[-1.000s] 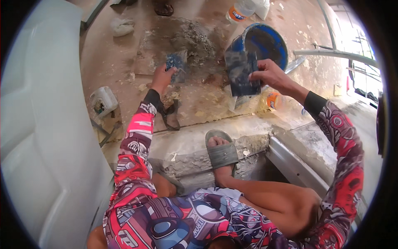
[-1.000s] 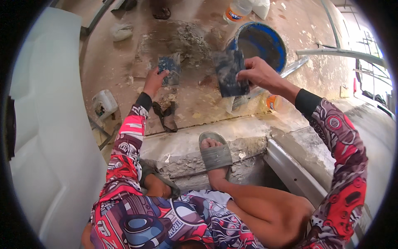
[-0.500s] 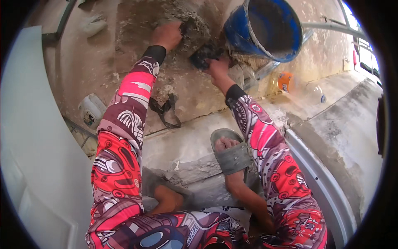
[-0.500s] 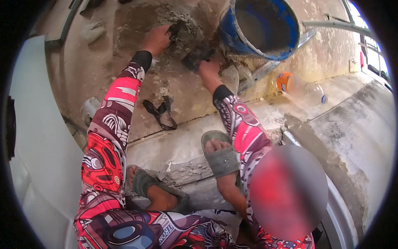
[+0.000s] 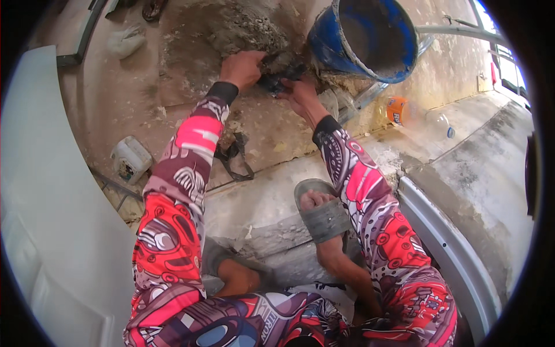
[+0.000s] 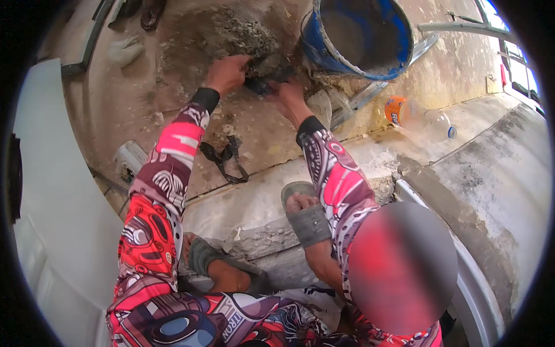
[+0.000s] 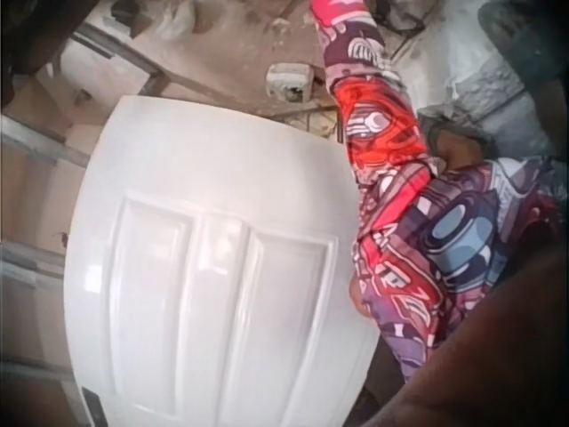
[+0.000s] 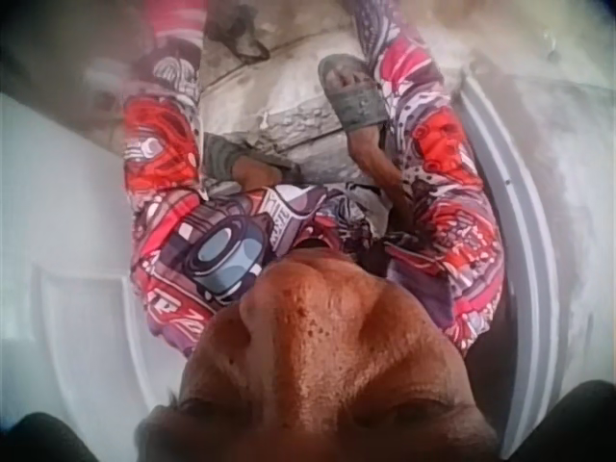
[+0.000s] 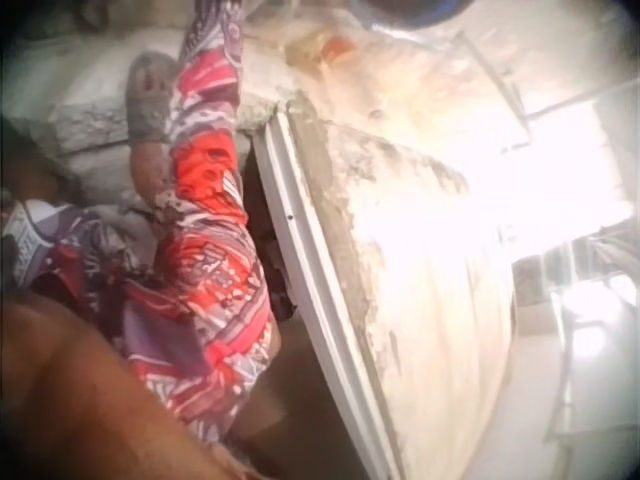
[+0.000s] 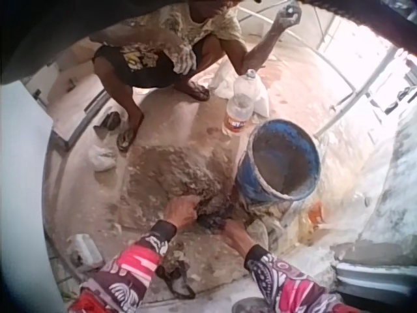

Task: The person applies wet concrete to a damaged section of a wall using two trowels to spread and smooth the material.

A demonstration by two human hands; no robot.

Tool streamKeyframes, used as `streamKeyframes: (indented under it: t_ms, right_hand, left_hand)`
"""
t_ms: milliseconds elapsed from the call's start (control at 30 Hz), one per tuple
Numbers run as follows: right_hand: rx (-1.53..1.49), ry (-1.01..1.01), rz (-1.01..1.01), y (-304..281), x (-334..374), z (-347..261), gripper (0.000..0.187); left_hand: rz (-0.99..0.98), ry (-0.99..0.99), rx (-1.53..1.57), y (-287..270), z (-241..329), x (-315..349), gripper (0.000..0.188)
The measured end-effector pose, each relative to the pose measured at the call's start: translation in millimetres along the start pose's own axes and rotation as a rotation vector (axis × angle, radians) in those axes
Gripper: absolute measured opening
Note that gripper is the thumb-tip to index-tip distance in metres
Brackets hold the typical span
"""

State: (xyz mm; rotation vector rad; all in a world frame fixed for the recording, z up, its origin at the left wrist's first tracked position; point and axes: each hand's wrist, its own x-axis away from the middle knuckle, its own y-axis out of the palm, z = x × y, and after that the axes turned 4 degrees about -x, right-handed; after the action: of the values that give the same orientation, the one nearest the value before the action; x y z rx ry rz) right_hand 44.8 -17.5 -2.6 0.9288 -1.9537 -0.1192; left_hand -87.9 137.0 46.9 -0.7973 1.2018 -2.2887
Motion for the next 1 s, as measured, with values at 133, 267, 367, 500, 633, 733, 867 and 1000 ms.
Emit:
streamKeyframes:
  t_ms: [133, 267, 367, 500, 633, 733, 867, 1000]
  right_hand:
    - [-0.074, -0.02, -0.055, 3, 30, -10, 0.032]
    - [-0.029, 0.05, -0.208, 19, 55, -38, 0.03]
    - [0.004, 0.071, -0.354, 60, 70, -62, 0.028]
    - [0.004, 0.131, -0.493, 98, 76, -102, 0.023]
    - [0.12, 0.194, -0.662, 161, 84, -146, 0.02]
    - [0.303, 0.317, -0.78, 199, 93, -190, 0.016]
    - [0.579, 0.406, -0.673, 246, 85, -229, 0.02]
    - [0.552, 0.315, -0.607, 276, 94, -219, 0.023]
  left_hand:
    - [0.179, 0.129, 0.103, -29, 21, 39, 0.033]
    - [0.313, 0.195, 0.063, -83, 44, 76, 0.031]
    - [0.399, 0.191, 0.066, -134, 43, 103, 0.03]
    - [0.525, 0.223, 0.138, -198, 53, 126, 0.029]
    - [0.834, 0.23, 0.238, -249, 37, 156, 0.026]
    - [0.764, -0.012, 0.699, -274, 29, 176, 0.023]
    - [0.972, -0.122, 1.238, -285, 10, 185, 0.019]
    - [0.959, -0.417, 1.43, -258, 1, 196, 0.012]
